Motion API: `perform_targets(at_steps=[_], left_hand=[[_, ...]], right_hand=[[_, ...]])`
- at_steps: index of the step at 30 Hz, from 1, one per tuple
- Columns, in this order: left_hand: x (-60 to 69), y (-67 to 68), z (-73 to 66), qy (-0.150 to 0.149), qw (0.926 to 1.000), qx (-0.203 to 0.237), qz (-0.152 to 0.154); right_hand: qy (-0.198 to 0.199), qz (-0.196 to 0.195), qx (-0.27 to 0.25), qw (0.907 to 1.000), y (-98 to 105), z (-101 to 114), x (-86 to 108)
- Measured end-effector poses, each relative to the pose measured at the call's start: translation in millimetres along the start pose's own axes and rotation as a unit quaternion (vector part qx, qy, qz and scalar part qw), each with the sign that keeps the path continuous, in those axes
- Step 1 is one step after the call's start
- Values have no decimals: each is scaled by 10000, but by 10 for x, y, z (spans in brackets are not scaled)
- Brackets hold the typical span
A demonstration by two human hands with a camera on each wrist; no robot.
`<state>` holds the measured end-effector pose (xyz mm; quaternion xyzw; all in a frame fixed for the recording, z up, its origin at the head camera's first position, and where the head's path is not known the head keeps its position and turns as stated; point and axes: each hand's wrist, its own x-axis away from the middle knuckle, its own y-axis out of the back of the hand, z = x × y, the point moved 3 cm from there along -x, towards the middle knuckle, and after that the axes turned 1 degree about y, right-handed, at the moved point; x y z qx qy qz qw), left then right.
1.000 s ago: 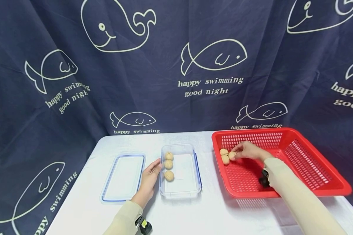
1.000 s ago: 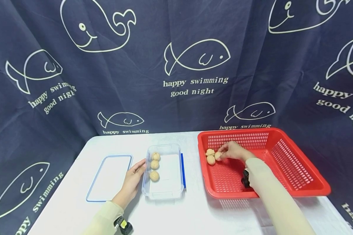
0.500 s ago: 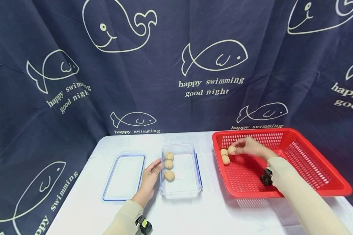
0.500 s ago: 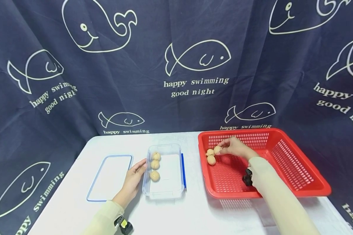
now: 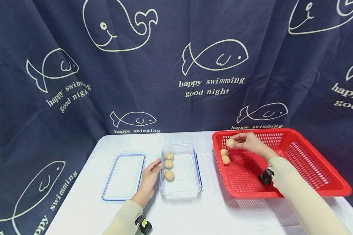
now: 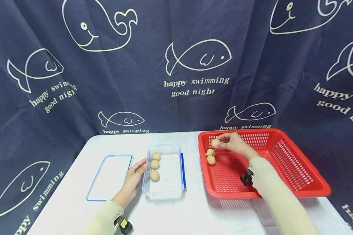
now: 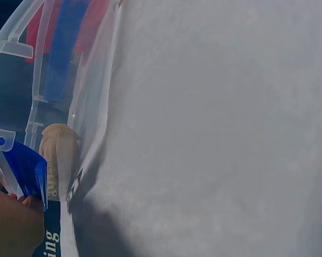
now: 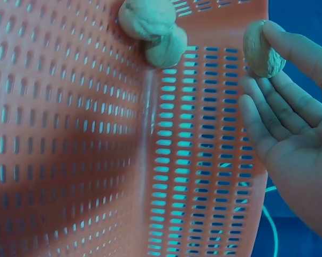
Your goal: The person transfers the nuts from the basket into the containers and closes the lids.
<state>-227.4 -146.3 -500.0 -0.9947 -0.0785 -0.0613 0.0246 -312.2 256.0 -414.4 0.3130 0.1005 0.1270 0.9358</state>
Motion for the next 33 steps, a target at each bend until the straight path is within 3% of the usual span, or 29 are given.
perform_targets(at_steps=[9,16,24,27,33], left_hand=[[-6,9,11,-7,10000,-7,-18],[-1,12,2,42,9999,75,69],[188,-36,-267,54,9998,20,174],[214,-42,-300,73,9999,-3,141],[82,-17,-123,62,9999,68,88]], right_hand=[[92,-275,17,9996,-19,214,23],[298,-237,-261,9989,-122,418,18],[333,-312,-458,9979,-253,703,35],[272,-377,-516,9976,-322,808,38],[323,-452,-642,9964,-506,1032,46]])
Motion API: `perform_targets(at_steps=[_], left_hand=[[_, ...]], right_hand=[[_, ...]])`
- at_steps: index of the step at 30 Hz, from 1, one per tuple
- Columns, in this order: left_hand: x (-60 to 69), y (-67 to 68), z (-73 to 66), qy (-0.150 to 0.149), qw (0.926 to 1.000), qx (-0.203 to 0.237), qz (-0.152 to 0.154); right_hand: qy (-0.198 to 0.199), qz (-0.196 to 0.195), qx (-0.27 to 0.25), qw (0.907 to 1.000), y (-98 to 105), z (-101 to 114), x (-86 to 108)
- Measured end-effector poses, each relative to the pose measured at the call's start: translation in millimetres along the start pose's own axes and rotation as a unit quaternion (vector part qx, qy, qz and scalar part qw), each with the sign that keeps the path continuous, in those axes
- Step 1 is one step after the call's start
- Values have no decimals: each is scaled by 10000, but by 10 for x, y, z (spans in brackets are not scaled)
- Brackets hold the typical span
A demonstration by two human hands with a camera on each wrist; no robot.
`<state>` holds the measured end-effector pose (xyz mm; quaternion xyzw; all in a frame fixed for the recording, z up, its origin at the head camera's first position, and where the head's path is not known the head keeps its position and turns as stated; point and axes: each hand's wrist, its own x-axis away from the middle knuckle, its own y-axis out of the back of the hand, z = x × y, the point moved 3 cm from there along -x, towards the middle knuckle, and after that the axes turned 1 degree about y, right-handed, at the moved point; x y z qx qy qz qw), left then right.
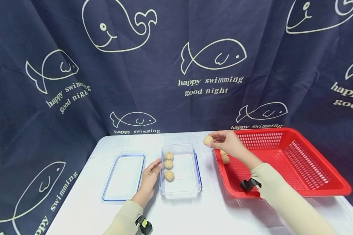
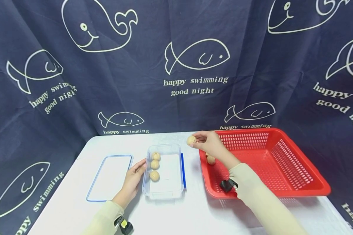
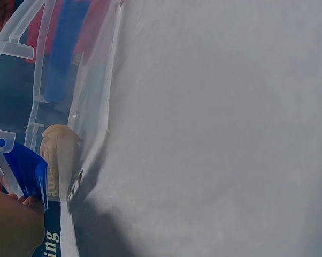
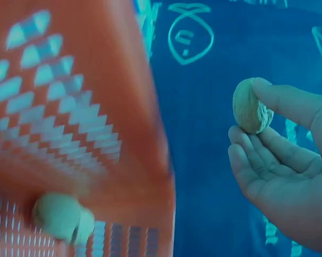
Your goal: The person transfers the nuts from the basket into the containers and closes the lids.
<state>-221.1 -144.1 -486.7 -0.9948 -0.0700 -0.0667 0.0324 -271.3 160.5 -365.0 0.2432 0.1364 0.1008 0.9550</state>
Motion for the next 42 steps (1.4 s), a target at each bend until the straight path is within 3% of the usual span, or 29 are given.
perform_targets(at_steps=[5,14,25,33,42], left_hand=[[-93,16,126,-64,10000,4,-21],[35,-22,-86,-8,10000,34,76],[-104,33,150,-92,9999,34,-64],[-105,23,139,-92,9999,-52,-107],[-92,26,120,-150,9999,-17,-60]], right_hand=[[13,-33,-204,9998,-195,169,29],[390,-82,-162,9991,-561,390,155],[440,-32,-320,9985,-962,530,280],[494,-136,-512,9974,-1266,497,342],[343,-171,-497,9980,-1580,284,390]])
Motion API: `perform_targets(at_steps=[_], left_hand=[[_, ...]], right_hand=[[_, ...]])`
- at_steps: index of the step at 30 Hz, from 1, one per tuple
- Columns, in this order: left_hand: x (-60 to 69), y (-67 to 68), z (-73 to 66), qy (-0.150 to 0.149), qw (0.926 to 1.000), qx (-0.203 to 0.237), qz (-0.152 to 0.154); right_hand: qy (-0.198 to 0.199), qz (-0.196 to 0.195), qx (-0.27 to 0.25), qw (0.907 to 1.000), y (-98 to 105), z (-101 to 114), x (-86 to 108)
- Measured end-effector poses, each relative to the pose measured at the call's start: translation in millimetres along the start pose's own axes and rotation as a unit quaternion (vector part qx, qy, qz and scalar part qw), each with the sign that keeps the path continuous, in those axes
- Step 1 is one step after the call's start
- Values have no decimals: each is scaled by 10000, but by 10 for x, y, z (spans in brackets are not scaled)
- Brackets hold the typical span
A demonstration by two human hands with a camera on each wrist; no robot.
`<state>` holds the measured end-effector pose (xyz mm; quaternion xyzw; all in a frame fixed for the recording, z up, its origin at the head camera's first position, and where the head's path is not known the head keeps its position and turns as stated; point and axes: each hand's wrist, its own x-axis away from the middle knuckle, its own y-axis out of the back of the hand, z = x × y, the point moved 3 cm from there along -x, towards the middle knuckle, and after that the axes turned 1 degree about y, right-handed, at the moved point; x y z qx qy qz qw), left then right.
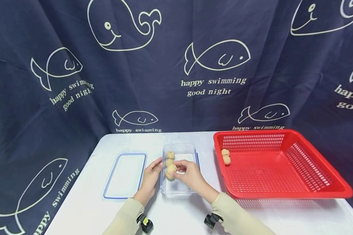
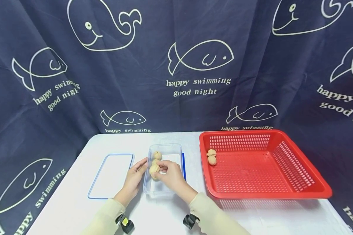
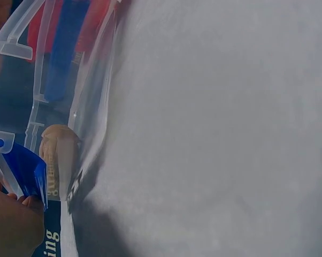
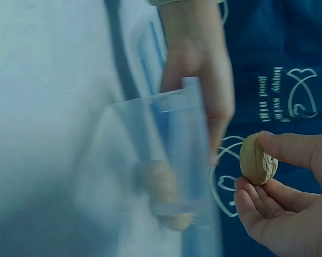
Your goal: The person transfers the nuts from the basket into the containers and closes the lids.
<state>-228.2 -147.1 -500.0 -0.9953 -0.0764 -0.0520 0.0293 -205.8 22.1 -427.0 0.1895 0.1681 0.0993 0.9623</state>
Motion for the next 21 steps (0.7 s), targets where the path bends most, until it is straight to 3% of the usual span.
perform_targets(at_steps=[10,21], left_hand=[[-22,-11,29,-54,10000,52,-32],[-16,-7,14,-43,10000,42,-73]], right_hand=[[-7,352,161,9993,-191,-289,36],[-122,408,75,9991,-203,-350,13]])
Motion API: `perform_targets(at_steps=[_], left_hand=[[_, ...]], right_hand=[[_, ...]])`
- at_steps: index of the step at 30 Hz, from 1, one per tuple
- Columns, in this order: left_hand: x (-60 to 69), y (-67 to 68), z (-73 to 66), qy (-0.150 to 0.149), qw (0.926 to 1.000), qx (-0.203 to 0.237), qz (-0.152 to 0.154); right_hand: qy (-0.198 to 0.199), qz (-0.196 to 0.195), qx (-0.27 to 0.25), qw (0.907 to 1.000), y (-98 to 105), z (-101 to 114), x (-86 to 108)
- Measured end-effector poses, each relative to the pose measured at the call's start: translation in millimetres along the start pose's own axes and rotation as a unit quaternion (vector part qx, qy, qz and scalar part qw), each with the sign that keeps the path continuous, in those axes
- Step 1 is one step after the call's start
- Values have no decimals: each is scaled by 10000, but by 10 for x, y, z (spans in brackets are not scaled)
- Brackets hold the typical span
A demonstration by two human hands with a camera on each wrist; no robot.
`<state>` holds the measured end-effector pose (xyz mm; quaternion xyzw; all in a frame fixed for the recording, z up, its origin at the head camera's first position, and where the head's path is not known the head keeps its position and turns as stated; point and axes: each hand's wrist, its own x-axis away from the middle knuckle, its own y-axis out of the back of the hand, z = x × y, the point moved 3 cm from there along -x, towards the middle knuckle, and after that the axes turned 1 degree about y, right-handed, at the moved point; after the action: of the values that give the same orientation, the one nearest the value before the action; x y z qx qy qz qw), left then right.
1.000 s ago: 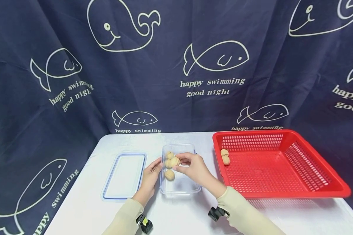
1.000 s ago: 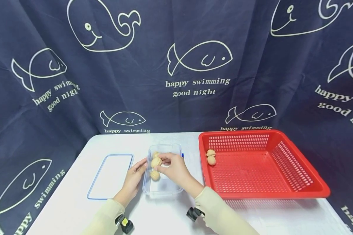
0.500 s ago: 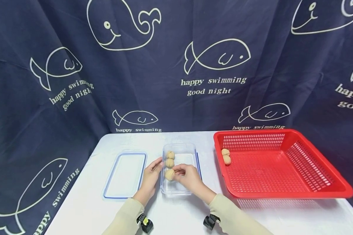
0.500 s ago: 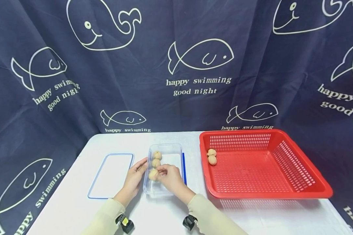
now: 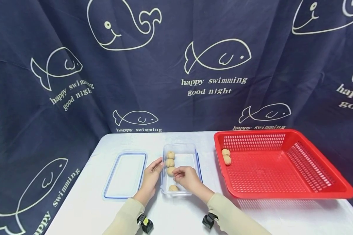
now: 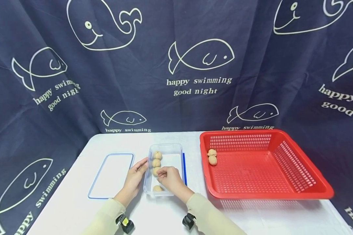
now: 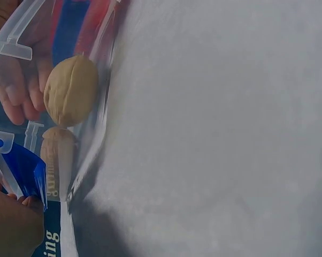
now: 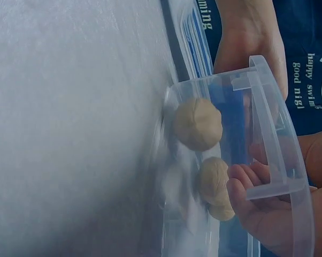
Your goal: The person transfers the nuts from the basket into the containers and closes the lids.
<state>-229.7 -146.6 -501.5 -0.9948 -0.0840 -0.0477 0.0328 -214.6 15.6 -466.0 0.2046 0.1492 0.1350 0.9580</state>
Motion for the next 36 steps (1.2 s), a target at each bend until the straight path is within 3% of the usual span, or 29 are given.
perform_targets(at_steps=[16,22,29,36], left_hand=[[-22,0,9,-7,10000,-32,-2],[-22,0,31,31,10000,-42,37],[-20,0,32,12,10000,-32,41],[-21,4,44,-3,10000,37,61]], right_hand=[[391,-12,-253,9989,177,202,-89],[508,-11,-216,9985,352,405,-155],[833,-245,-44,9962,606,659,-234],[875,-435,84,9952,877,822,-296]])
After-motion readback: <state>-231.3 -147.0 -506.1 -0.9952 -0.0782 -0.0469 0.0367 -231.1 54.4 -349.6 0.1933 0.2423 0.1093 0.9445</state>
